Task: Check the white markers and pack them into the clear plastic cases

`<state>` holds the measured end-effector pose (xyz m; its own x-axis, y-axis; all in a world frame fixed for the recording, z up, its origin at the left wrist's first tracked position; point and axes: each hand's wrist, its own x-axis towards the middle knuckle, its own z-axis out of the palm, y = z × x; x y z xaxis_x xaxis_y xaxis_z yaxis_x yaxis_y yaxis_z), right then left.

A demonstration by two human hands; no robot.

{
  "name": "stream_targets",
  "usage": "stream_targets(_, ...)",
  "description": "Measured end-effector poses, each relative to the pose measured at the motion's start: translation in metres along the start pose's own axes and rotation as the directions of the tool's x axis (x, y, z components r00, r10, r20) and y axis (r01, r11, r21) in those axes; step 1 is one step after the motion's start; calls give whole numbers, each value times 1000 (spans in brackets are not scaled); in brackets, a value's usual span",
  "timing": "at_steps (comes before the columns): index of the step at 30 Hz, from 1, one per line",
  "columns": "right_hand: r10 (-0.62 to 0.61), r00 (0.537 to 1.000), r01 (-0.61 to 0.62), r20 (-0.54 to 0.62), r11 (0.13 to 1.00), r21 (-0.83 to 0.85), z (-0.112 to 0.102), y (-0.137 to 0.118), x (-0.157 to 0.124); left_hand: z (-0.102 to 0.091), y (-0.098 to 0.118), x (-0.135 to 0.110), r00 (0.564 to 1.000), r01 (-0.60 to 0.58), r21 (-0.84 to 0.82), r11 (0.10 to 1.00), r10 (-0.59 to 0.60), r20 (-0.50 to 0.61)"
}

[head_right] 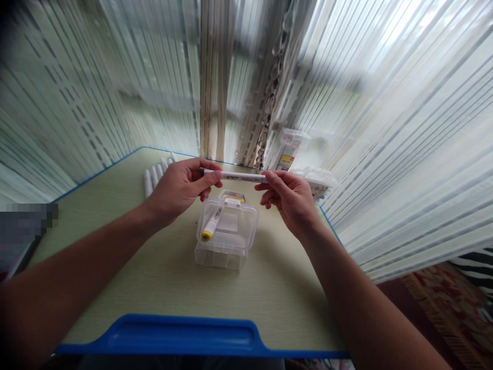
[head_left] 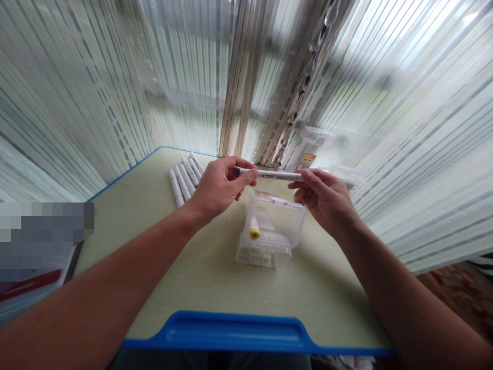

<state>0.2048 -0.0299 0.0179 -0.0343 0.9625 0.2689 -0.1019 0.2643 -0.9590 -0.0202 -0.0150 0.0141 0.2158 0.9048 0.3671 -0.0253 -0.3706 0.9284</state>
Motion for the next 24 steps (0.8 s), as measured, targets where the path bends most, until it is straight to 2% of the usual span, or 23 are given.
stream_targets(13, 4, 1000, -4, 11, 1000, -17, -1, 1, 0, 1, 2, -2, 1000, -31, 74, 997, 30, 5)
stream_targets(24, 56, 998, -55, -16, 998, 39, 1, -4, 0, 2, 4, 0, 996, 80, -66, 995, -82, -25)
